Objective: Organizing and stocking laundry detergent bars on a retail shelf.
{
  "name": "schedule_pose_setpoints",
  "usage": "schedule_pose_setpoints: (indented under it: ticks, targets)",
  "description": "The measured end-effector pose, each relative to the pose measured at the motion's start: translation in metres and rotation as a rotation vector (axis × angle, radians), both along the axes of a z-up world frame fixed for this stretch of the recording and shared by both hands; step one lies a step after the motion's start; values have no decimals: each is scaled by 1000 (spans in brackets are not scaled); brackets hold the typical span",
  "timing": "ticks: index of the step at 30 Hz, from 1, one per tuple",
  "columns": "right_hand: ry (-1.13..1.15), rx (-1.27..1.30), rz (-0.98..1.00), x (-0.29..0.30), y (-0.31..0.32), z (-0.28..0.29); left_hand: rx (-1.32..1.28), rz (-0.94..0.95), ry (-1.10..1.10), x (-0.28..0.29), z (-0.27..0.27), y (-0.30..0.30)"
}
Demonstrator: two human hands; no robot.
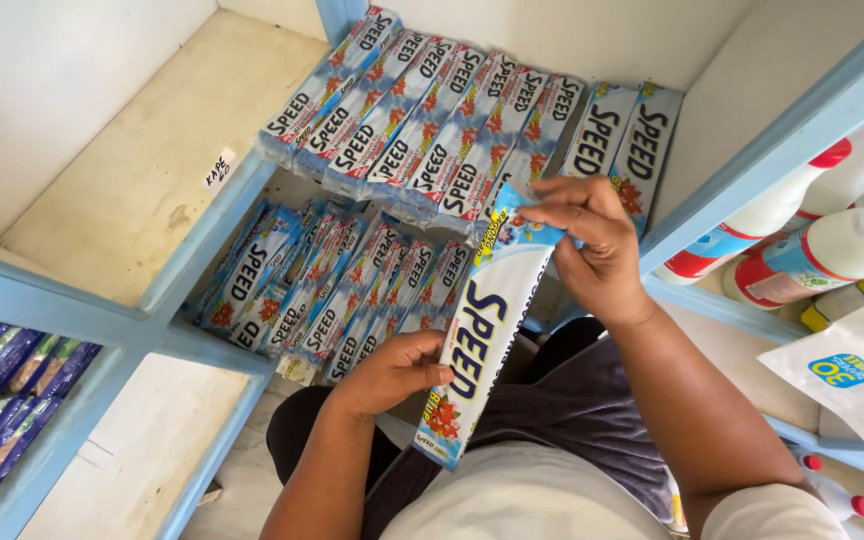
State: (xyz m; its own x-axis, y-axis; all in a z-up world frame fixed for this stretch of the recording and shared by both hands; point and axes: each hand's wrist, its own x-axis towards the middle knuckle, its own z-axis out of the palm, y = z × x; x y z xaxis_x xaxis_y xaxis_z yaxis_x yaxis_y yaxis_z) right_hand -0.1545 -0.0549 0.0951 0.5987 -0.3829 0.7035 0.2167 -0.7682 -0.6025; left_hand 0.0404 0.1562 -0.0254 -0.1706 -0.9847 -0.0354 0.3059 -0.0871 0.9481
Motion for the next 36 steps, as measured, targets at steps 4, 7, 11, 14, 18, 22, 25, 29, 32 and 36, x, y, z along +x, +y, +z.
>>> schedule_pose_setpoints:
  ticks: [4, 7, 11, 14, 18, 22, 25, 29, 32, 36]
  targets:
    - [-40, 52, -254, 3, 8, -23, -3, 14, 7, -6, -7, -6]
    - [-20, 205, -340, 1, 18, -44, 4, 15, 5, -10, -17, -10]
    - [-22, 489, -134, -14, 21, -77, 40, 18, 10, -23, -25, 1]
    - [-329, 1031, 169, -37, 31, -130, -5, 37, -118, -28, -26, 1]
    - [-491, 1217, 383, -49, 70, -76, 52, 42, -125, -46, -19, -1]
    - [-404, 1086, 384, -42, 59, -58, -5, 86, -74, -43, 2, -34]
    - [-369, 1163, 268, -50, 46, -58, -29, 110, -106, -53, 6, -51]
    - [-401, 1215, 282, -50, 22, -35, -4, 142, -219, -57, 44, -83]
    - [-468, 1319, 348, -53, 8, -37, 17, 138, -162, -55, 37, -118]
    - [-553, 1399, 408, -65, -9, -49, 75, 153, -144, -61, 69, -146]
